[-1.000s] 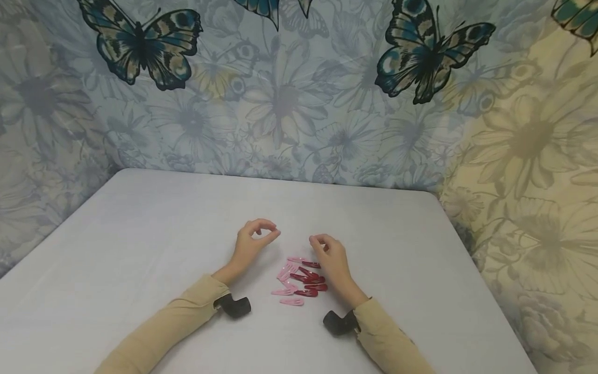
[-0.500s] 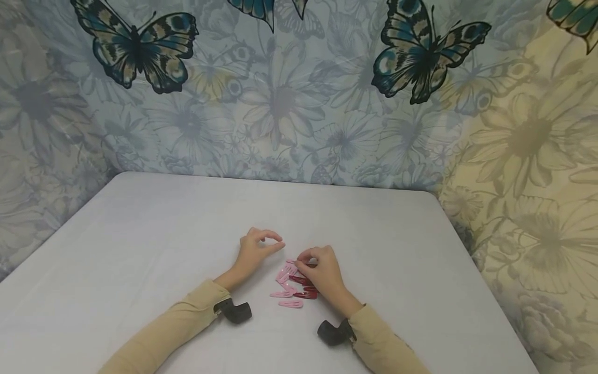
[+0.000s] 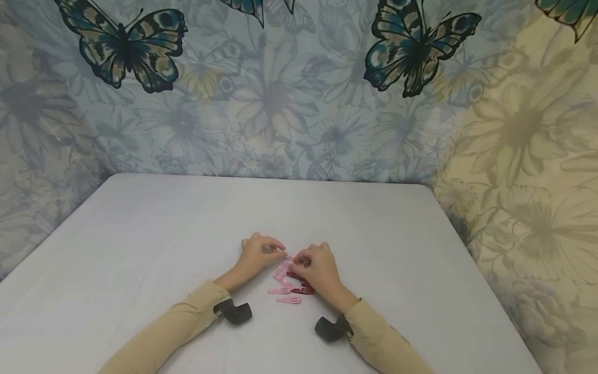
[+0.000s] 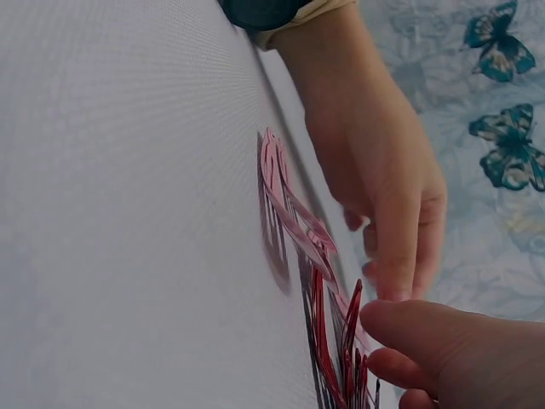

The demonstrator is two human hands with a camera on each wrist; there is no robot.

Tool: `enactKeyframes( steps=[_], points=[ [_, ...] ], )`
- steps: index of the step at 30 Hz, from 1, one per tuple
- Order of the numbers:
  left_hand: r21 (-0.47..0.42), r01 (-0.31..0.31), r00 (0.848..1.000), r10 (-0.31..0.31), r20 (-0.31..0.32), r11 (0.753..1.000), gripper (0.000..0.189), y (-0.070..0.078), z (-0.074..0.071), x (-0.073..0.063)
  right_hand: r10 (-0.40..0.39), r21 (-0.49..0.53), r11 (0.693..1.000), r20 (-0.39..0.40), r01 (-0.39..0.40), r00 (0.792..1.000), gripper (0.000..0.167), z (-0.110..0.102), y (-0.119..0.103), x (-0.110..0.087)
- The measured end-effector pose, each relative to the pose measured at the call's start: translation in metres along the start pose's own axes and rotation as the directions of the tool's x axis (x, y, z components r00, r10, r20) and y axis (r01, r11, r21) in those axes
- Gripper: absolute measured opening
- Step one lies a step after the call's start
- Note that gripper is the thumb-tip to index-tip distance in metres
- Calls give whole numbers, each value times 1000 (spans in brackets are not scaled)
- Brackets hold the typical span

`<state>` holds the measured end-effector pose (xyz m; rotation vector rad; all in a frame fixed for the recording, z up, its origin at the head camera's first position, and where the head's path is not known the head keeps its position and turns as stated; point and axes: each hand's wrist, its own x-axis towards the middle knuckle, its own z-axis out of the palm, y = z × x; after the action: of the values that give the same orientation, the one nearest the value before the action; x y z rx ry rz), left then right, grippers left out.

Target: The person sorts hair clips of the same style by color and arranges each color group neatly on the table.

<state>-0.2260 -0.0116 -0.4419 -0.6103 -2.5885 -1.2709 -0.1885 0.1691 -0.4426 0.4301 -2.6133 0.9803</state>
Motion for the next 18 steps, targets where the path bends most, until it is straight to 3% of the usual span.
enactKeyframes(
  steps=[12, 18],
  points=[
    [79, -17, 998, 13, 58, 997, 19, 4, -2, -2, 34, -30, 999, 42, -33, 999, 14, 0, -3, 0],
    [123, -15, 990, -3, 144, 992, 23, 6, 0, -4, 34, -28, 999, 46, -33, 998, 16, 0, -5, 0]
  ],
)
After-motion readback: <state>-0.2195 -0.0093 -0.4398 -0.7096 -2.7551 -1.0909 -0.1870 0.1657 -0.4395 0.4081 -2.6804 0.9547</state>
